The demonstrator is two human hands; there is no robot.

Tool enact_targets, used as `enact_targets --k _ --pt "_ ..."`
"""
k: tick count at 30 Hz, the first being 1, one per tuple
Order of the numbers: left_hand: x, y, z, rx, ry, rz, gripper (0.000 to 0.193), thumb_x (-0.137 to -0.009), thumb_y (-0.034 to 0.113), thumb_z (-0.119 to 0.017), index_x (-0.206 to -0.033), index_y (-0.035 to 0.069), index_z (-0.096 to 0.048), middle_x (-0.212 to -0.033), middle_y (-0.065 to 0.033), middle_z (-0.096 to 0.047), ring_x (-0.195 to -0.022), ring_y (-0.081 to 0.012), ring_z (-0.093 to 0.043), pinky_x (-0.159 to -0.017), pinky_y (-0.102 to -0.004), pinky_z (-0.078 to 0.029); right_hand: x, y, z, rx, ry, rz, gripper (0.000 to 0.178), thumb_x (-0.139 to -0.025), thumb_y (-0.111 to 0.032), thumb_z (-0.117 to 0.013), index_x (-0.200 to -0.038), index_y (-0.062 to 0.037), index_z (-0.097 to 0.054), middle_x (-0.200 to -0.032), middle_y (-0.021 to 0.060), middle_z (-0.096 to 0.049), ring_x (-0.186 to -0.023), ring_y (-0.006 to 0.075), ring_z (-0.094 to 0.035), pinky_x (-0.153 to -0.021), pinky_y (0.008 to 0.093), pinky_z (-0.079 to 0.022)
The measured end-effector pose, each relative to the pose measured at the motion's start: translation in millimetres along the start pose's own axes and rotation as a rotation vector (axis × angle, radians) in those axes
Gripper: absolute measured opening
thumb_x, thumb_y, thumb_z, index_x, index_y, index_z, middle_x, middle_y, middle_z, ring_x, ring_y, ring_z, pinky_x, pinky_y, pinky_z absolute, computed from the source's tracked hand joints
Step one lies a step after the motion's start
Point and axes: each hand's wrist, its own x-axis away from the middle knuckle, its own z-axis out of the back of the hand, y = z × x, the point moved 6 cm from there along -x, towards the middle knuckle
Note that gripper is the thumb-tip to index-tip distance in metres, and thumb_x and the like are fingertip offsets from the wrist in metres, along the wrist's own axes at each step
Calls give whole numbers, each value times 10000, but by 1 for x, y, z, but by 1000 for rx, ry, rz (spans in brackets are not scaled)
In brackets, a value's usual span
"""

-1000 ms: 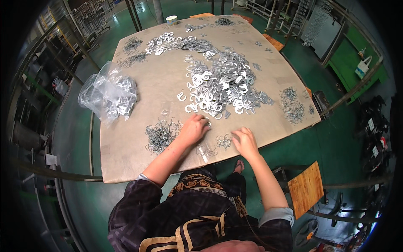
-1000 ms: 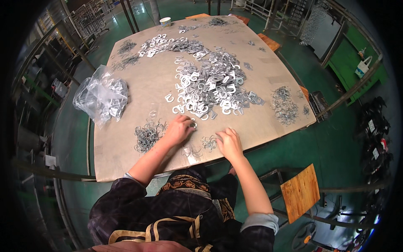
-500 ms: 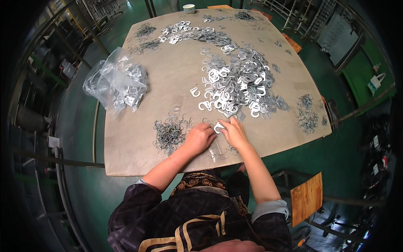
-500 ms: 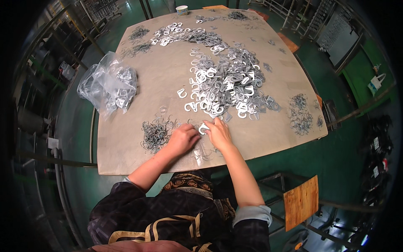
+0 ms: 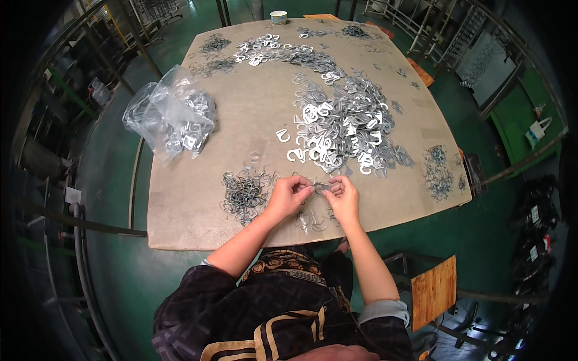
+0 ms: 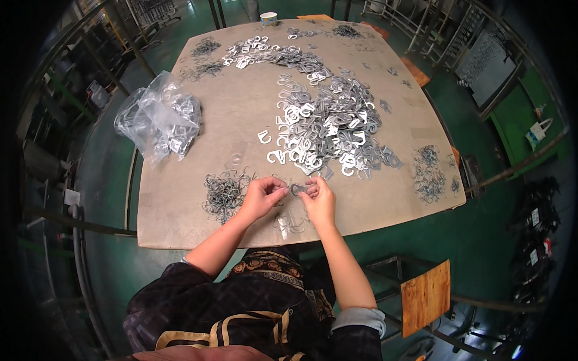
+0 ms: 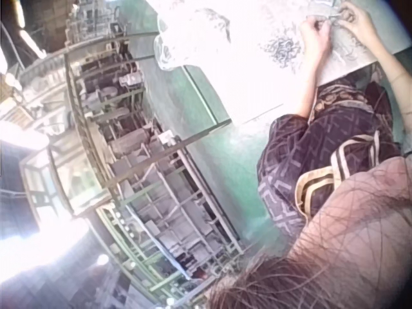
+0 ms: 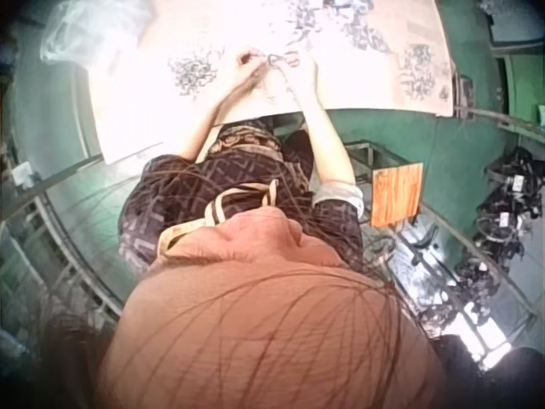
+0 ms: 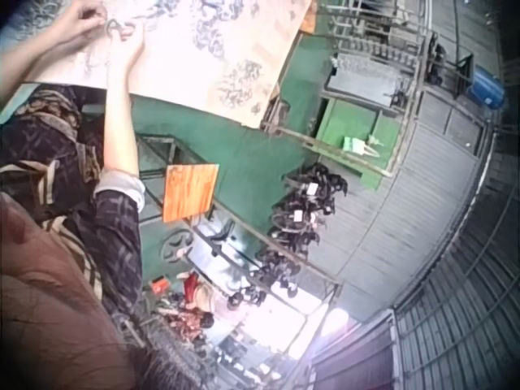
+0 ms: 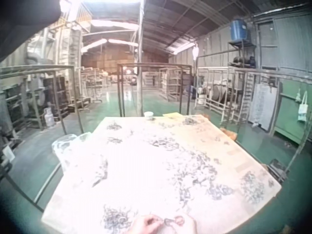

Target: The person repeatedly picks up small metal hooks and wire loops from a table, inserts the hooks into the loops, and accumulates the assembled units in their hand. Periodically, the person lifts the assembled chain and hangs it on a nearby rack before returning to the table to continue assembling more units.

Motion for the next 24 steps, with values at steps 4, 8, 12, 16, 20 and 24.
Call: enact_targets --k 4,8,12,16,20,24 --pt "8 -5 -8 467 -59 129 101 -879 73 -682 -923 -14 -656 -823 -34 -667 -659 -63 -580 -590 -199 -458 11 -22 -5 84 20 71 351 -734 16 -737 -1045 -54 -591 -706 72 -624 -584 167 -604 -570 293 -496" --pt "10 -8 -2 329 -30 30 98 -878 70 -681 -933 -7 -655 -855 -35 -661 -723 -78 -588 -650 -216 -465 19 -40 -10 165 20 157 366 -744 -7 -732 -1071 -73 -583 -718 90 -629 -597 223 -621 -581 329 -509" --pt "14 3 3 111 26 -168 71 -861 64 -688 -891 2 -670 -923 -17 -637 -813 -79 -570 -729 -220 -456 22 -46 -12 169 3 149 391 -744 -18 -734 -1095 -82 -572 -727 94 -635 -626 241 -634 -597 351 -517" --pt "15 -8 3 180 164 -314 73 -880 35 -651 -947 10 -634 -987 -35 -626 -882 -94 -570 -790 -239 -461 26 -49 -23 178 -50 152 430 -750 -34 -743 -1139 -92 -567 -736 69 -646 -658 199 -643 -606 321 -511" --pt "15 -20 8 412 133 -238 98 -915 -8 -590 -1007 5 -561 -1003 -71 -645 -937 -129 -608 -839 -276 -489 11 -34 -5 -73 -97 205 485 -756 -82 -769 -1199 -56 -574 -762 20 -643 -718 108 -614 -657 255 -478" --pt "19 -7 21 401 159 -217 76 -912 18 -605 -968 2 -557 -909 -34 -629 -841 -99 -590 -770 -239 -474 -27 22 41 613 279 313 388 -734 -86 -777 -1088 -26 -629 -816 66 -655 -682 172 -594 -696 300 -486"
